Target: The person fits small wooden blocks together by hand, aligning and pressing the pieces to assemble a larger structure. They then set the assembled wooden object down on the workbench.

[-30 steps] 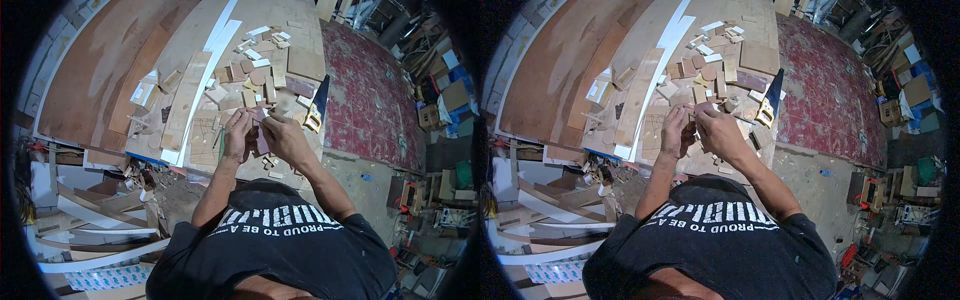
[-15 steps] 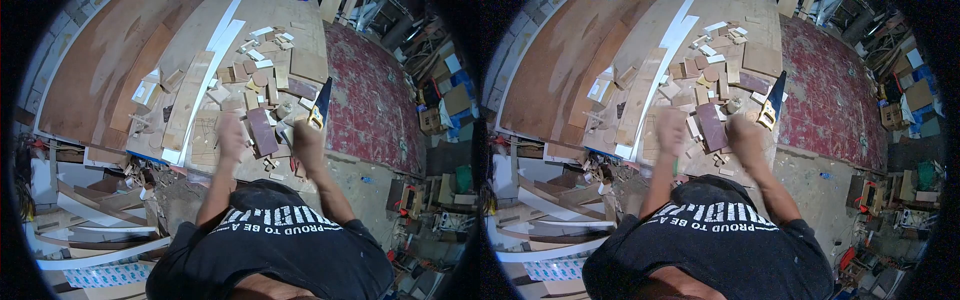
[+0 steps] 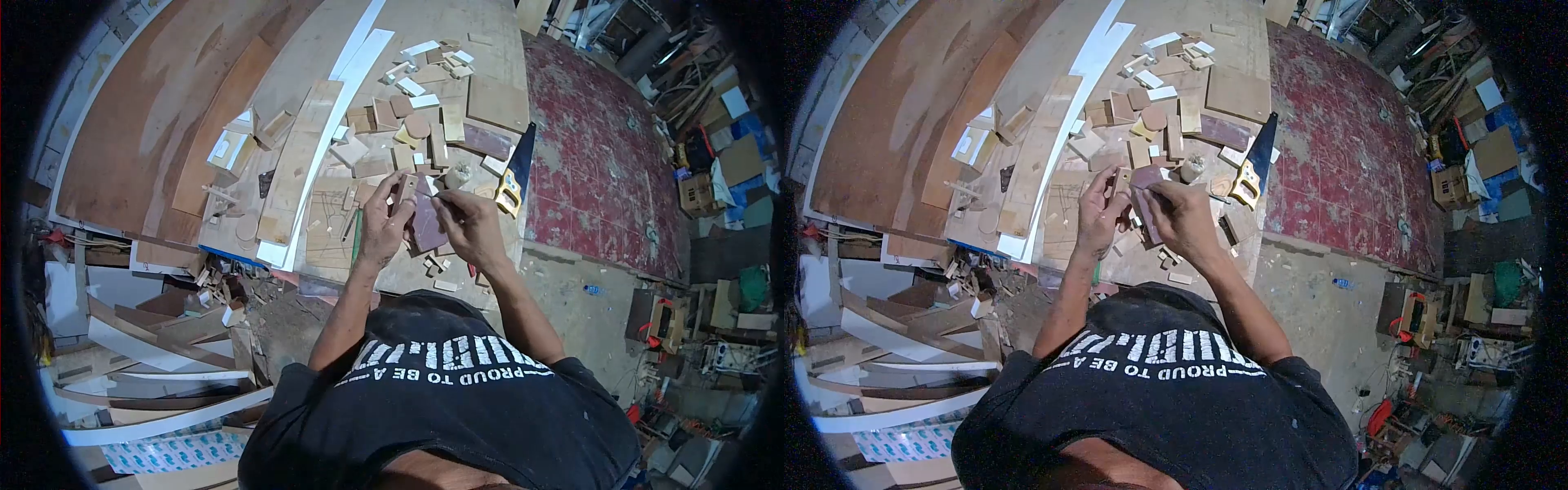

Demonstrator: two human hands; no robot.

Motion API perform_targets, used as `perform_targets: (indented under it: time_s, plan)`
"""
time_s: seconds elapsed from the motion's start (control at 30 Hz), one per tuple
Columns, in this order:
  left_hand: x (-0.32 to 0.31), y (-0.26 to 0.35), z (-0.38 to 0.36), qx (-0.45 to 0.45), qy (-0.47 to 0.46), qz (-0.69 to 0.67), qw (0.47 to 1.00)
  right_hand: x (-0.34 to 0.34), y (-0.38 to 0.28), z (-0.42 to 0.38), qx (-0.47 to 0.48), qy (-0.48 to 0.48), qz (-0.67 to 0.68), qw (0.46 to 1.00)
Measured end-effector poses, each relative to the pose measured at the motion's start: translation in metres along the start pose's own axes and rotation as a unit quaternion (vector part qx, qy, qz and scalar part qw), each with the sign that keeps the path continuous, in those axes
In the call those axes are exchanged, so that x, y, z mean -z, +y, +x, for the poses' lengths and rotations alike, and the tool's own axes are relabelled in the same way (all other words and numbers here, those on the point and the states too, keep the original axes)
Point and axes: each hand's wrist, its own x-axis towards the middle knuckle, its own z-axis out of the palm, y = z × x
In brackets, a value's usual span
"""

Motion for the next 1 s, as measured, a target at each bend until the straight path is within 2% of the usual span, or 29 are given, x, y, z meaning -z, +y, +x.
perform_targets:
  time_s: [0.07,0.13,0.27,0.33,0.37,0.43,0.6,0.63,0.67,0.7,0.73,0.8,0.83,0.87,0.9,1.0]
  plan:
    - [-0.001,-0.001,-0.003,0.011,-0.011,-0.015,1.0,-0.002,0.0,0.002,0.019,0.005,0.002,1.0]
    - [-0.005,0.004,-0.007,0.017,-0.004,-0.089,0.996,-0.002,-0.003,0.004,0.026,-0.006,-0.038,0.999]
    - [-0.001,-0.003,-0.006,0.014,-0.01,-0.053,0.998,-0.006,-0.007,0.002,0.054,0.019,-0.058,0.997]
    - [-0.006,-0.002,-0.005,-0.057,-0.001,0.0,0.998,-0.01,-0.018,0.003,0.078,0.031,-0.118,0.989]
    - [-0.008,-0.001,-0.008,-0.056,0.001,0.0,0.998,-0.011,-0.026,0.001,0.063,0.026,-0.141,0.988]
    - [-0.012,0.006,-0.014,-0.129,-0.039,0.129,0.982,-0.019,-0.019,0.001,0.067,0.026,-0.162,0.984]
    - [-0.004,-0.023,-0.021,-0.132,0.011,0.202,0.971,-0.03,-0.002,-0.003,0.064,-0.022,-0.177,0.982]
    - [-0.001,-0.033,-0.023,-0.174,0.013,0.258,0.95,-0.031,-0.001,-0.006,0.07,-0.018,-0.151,0.986]
    - [0.002,-0.04,-0.027,-0.211,0.01,0.315,0.925,-0.029,-0.002,-0.013,0.005,-0.039,-0.158,0.987]
    - [0.001,-0.038,-0.037,-0.09,0.007,0.252,0.963,-0.028,-0.007,-0.019,-0.027,-0.049,-0.152,0.987]
    - [-0.003,-0.037,-0.041,-0.059,0.024,0.217,0.974,-0.027,-0.01,-0.024,-0.06,-0.058,-0.147,0.986]
    - [-0.001,-0.05,-0.049,-0.081,0.024,0.242,0.967,-0.026,0.007,-0.039,-0.04,-0.058,-0.178,0.982]
    - [0.019,-0.075,-0.048,-0.091,0.104,0.315,0.939,-0.023,0.018,-0.047,-0.027,-0.05,-0.209,0.976]
    - [0.053,-0.094,-0.033,-0.113,0.202,0.278,0.932,-0.017,0.025,-0.051,-0.089,-0.067,-0.187,0.976]
    - [0.076,-0.084,-0.027,-0.07,0.303,0.252,0.916,-0.012,0.041,-0.057,-0.126,-0.078,-0.148,0.978]
    - [0.162,-0.116,-0.011,-0.015,0.353,0.287,0.89,0.002,0.056,-0.068,-0.259,-0.098,-0.063,0.959]
